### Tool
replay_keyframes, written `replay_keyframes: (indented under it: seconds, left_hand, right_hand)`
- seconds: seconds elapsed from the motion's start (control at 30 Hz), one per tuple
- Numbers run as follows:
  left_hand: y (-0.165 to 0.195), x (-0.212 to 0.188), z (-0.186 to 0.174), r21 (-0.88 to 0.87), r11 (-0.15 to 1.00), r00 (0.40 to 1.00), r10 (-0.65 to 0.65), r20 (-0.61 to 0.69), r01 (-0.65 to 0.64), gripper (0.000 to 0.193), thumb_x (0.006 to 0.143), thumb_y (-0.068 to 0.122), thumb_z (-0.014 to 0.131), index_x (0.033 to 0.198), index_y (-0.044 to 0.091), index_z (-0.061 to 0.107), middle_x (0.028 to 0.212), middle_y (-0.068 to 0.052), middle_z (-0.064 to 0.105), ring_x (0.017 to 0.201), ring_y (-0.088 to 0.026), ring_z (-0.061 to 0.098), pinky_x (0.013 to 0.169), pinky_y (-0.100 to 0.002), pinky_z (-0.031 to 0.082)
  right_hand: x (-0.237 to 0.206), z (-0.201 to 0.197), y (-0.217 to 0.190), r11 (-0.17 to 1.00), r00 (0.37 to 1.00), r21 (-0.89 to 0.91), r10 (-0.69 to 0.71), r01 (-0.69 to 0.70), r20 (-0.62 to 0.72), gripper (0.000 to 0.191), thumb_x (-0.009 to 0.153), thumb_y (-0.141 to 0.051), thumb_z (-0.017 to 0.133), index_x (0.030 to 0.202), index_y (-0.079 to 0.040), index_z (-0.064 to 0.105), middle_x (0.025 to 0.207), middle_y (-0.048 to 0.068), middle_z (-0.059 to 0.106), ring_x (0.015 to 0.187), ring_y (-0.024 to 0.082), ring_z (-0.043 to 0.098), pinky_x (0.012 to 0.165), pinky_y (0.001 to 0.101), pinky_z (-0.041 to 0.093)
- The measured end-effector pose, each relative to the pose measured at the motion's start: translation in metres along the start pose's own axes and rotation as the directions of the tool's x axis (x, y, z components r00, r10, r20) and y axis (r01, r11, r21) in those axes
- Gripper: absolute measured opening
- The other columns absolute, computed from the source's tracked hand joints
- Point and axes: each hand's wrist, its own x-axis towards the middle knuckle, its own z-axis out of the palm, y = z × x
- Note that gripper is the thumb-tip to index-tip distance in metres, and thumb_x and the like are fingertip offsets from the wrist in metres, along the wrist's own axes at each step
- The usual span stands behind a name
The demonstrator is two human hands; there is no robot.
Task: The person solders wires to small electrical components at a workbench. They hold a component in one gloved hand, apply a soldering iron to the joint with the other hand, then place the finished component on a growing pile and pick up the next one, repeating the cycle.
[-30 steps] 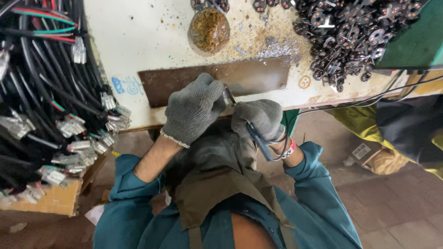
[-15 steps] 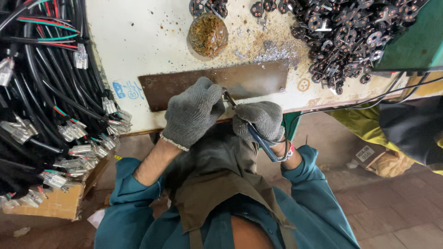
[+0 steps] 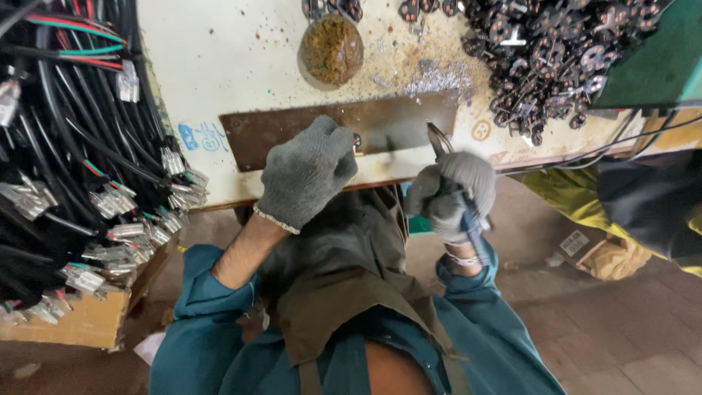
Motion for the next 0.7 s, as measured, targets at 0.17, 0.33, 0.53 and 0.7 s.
replay_keyframes:
  seconds: [0.17, 0.33, 0.53, 0.7]
  left_hand:
    - [0.0, 0.002, 0.001, -0.03, 0.999, 0.999, 0.026, -0.032, -0.027, 0.014, 0.086, 0.014, 0.073, 0.097, 0.015, 0.065, 0.092, -0.007, 0.06, 0.077, -0.027, 0.067, 0.064, -0.041, 0.054]
    - [-0.001, 0.001, 0.001, -0.03, 0.999, 1.0, 0.012, -0.017, -0.013, 0.012, 0.087, 0.014, 0.073, 0.096, 0.014, 0.065, 0.089, -0.007, 0.059, 0.076, -0.028, 0.067, 0.062, -0.042, 0.053]
    - [-0.003, 0.002, 0.002, -0.048, 0.998, 0.998, 0.036, -0.044, -0.038, 0.013, 0.086, 0.013, 0.073, 0.096, 0.013, 0.064, 0.09, -0.008, 0.058, 0.077, -0.028, 0.067, 0.063, -0.041, 0.054]
    - [-0.003, 0.0, 0.003, -0.08, 0.996, 0.996, 0.038, -0.077, -0.045, 0.012, 0.087, 0.011, 0.073, 0.095, 0.013, 0.064, 0.09, -0.008, 0.058, 0.078, -0.028, 0.067, 0.064, -0.041, 0.054]
  right_hand:
    - [0.0, 0.024, 0.008, 0.989, 0.994, -0.11, 0.097, -0.101, -0.044, 0.032, 0.094, -0.013, 0.084, 0.115, -0.009, 0.06, 0.103, 0.012, 0.073, 0.094, 0.027, 0.073, 0.084, 0.0388, 0.058]
    - [0.06, 0.043, 0.04, 0.956, 0.969, -0.294, -0.092, 0.021, -0.23, 0.034, 0.095, -0.012, 0.084, 0.116, -0.007, 0.057, 0.109, 0.012, 0.074, 0.101, 0.026, 0.073, 0.09, 0.0398, 0.059]
    - [0.087, 0.046, 0.024, 0.904, 0.99, -0.409, 0.079, -0.121, -0.118, 0.032, 0.1, -0.014, 0.084, 0.12, -0.014, 0.059, 0.107, 0.003, 0.077, 0.097, 0.023, 0.079, 0.086, 0.0343, 0.06]
    - [0.028, 0.016, -0.008, 0.886, 0.989, -0.452, 0.142, -0.106, 0.047, 0.031, 0.097, -0.014, 0.086, 0.114, -0.014, 0.059, 0.103, 0.006, 0.073, 0.091, 0.028, 0.076, 0.079, 0.0348, 0.059]
